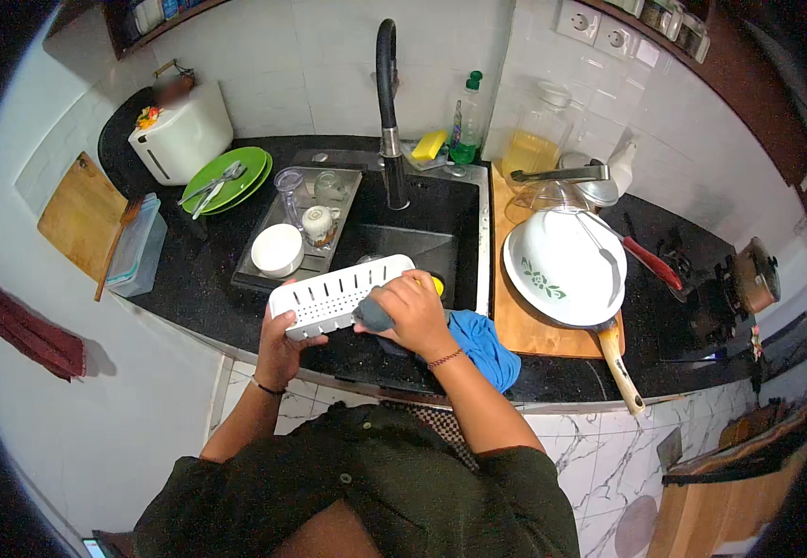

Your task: The person is drying various kitchen utensils and containers such as a spoon, cup, glass, and spatula with a blue cloth.

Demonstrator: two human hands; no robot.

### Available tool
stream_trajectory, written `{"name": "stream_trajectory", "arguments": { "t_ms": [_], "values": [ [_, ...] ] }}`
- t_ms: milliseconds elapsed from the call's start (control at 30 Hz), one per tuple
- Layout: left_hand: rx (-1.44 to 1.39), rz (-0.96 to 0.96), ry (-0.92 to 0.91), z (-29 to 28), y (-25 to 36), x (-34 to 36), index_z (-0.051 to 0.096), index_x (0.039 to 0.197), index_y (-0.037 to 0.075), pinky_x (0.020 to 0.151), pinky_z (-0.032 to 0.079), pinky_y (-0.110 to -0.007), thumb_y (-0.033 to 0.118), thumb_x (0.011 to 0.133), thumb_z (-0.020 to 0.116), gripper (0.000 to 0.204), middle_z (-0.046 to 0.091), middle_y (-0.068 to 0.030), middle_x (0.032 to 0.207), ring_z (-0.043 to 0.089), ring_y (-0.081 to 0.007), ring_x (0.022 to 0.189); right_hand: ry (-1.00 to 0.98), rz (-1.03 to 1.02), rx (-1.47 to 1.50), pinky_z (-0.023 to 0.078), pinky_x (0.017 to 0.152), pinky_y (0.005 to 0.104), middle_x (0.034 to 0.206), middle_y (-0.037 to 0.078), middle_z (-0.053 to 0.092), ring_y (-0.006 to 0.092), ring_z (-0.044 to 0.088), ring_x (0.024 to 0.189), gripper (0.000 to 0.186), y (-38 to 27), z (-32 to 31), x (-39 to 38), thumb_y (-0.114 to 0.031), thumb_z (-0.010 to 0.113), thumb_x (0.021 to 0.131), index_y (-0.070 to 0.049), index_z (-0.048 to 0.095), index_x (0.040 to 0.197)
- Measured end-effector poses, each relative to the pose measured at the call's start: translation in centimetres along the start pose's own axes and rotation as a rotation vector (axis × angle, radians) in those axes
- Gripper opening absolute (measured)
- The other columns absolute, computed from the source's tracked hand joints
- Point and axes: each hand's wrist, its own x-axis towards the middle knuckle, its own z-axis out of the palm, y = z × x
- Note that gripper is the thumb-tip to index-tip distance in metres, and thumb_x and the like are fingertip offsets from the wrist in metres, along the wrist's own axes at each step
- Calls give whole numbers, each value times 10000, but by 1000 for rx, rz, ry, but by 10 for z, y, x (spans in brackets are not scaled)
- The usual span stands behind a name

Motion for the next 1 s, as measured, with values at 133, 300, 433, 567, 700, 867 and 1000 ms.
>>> {"name": "stream_trajectory", "arguments": {
  "t_ms": [133, 300, 433, 567, 700, 867, 1000],
  "values": [
    [201, 200, -50, -6, -1, 5, 360, 1234, -15, 652, 553, -300, 125, 787, 507, 490, 531, -153, 1070, 595, -194, 886, 233, 543, 525, 427, 810, 353, 833, 106, 576, 274, 578, 834, 560, -4, 0, -2, -514, 691, 680, -23, 572, 922],
    [324, 270, 4, -8, -18, 4, 436, 1178, -19, 808, 438, -270, 187, 823, 526, 420, 527, -112, 1061, 524, -143, 931, 416, 330, 223, 335, 954, 398, 1224, 223, 376, 353, 409, 1124, 732, -29, 4, 32, -439, 745, 654, -49, 415, 1180],
    [228, 331, 47, -1, -15, 1, 454, 1161, -21, 854, 396, -270, 201, 855, 506, 381, 528, -97, 1057, 499, -139, 961, -299, 270, 363, 298, 1003, 449, 1247, 214, 415, 383, 395, 1175, 627, -69, 12, 28, -388, 674, 720, -78, 448, 1216],
    [368, 356, 40, -9, -17, -7, 472, 1136, -32, 866, 389, -271, 170, 854, 512, 349, 530, -100, 1060, 496, -145, 978, -492, 58, 336, 342, 935, 429, 1167, 147, 495, 327, 452, 1111, 487, -74, 25, 18, -365, 608, 776, -58, 501, 1138],
    [411, 339, 7, -10, -17, -11, 527, 1063, -46, 891, 382, -289, 139, 841, 515, 289, 539, -115, 1084, 503, -166, 1007, -471, 34, 307, 371, 822, 386, 1022, 99, 562, 278, 507, 1005, 423, -63, 31, 20, -414, 572, 786, -70, 547, 1031],
    [385, 485, 58, -22, -6, -11, 526, 1050, -52, 918, 374, -303, 47, 773, 472, 299, 542, -148, 1116, 505, -195, 1040, -396, 190, 112, 390, 774, 398, 909, 120, 544, 289, 516, 897, 422, -38, 28, 20, -453, 610, 746, -77, 566, 931],
    [292, 460, 76, -21, -6, -13, 536, 1041, -48, 925, 370, -320, 37, 760, 473, 300, 544, -161, 1115, 508, -215, 1046, -348, 155, 77, 380, 721, 384, 906, 118, 536, 290, 513, 857, 474, -49, 26, 21, -492, 633, 705, -90, 557, 945]
  ]
}}
